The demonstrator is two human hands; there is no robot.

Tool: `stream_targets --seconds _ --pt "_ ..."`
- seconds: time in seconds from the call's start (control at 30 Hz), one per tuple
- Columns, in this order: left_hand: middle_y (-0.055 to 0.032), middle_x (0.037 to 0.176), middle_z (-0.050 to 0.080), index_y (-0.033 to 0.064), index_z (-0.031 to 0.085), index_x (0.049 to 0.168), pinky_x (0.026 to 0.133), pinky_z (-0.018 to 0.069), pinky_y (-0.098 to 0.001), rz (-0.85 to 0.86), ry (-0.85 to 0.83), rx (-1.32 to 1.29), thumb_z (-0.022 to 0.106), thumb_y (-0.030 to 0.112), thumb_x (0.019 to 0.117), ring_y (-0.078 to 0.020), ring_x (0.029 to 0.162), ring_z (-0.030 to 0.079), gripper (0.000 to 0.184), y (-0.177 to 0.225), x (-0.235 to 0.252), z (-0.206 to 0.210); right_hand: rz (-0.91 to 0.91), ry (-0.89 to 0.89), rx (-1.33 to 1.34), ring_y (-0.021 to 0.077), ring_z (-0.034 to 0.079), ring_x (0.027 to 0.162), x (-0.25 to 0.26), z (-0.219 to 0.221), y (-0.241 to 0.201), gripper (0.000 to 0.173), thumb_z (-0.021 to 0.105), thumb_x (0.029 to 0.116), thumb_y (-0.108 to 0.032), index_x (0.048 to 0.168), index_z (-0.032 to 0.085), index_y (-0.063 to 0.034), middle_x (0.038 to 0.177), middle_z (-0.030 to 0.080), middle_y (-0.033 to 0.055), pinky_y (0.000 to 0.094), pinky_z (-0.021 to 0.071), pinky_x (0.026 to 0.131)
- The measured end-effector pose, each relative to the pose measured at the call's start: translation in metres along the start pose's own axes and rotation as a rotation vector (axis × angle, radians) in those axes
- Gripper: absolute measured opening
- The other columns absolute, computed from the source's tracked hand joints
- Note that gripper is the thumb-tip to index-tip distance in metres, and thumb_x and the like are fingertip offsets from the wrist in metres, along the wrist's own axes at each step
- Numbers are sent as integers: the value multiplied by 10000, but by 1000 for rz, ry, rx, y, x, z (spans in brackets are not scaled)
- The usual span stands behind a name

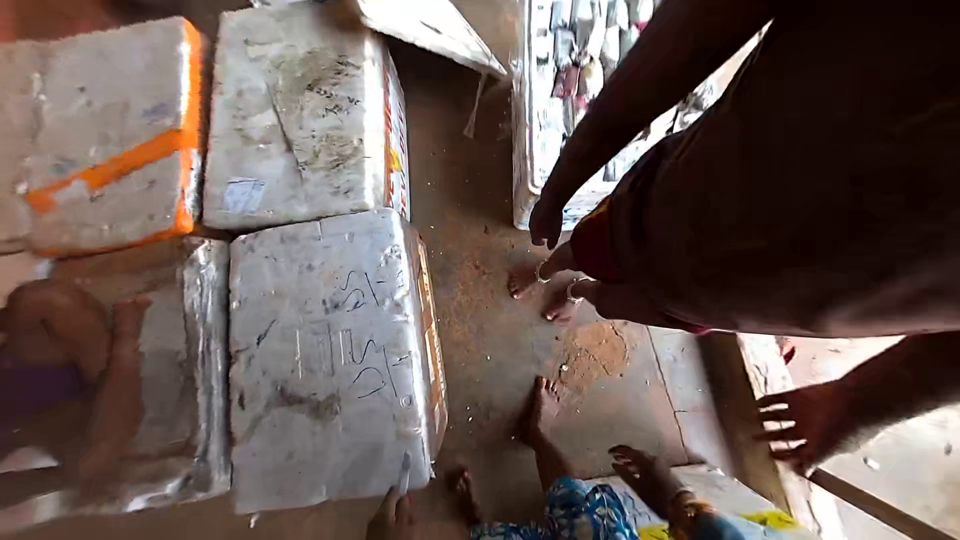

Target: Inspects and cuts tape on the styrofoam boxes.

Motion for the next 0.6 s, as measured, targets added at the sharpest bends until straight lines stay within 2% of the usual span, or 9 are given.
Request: stream_targets --seconds 0.07,0.13,0.3,0.4,0.5,0.6 --pt "-241 1080 714 -59 552 1384 905 562 -541 37 3 40 366 181 1118 -373 949 715 404 60 17 -3 -53 -6 103 381 647 1218 4 14 -12 387 545 1055 -181 1384 591 16 1305 666 237 537 473 1085" --pt "-219 1094 722 -35 532 1420 902 574 -524 47 14 85 362 220 1128 -353 940 726 423 103 39 -18 -70 -21 163 365 659 1211 13 28 -21 386 545 1055 -194 1369 604 24 1297 675 233 516 481 1087" --pt "-146 1073 742 -1 548 1385 846 603 -462 82 -32 211 350 254 1131 -269 862 746 411 176 94 -41 -50 -14 333 361 671 1193 30 42 -41 376 535 1057 -177 1349 607 48 1277 684 237 512 489 1080" --pt "-151 1139 740 11 561 1377 891 596 -466 52 -105 277 371 250 1124 -277 929 751 396 198 130 -37 -68 108 544 349 698 1100 46 41 -59 354 513 1042 -147 1300 621 70 1191 702 244 523 527 1011" --pt "-164 1177 728 13 590 1357 966 567 -484 35 -162 383 391 243 1112 -294 1027 735 391 207 165 -28 -61 210 756 252 715 1007 62 31 -101 325 478 1043 -102 1278 615 76 1142 709 203 441 569 933" --pt "-135 1153 743 33 608 1323 941 577 -472 21 -178 454 392 251 1109 -275 990 745 375 212 182 -29 -61 226 908 201 727 964 84 33 -142 314 466 1040 -112 1259 626 45 1114 724 150 390 598 879"
Point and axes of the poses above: each hand's wrist, its own x-axis towards the middle knuckle, its own z-axis out of the palm, y = z × x, the point moved 4 cm from there along x, towards the middle knuckle
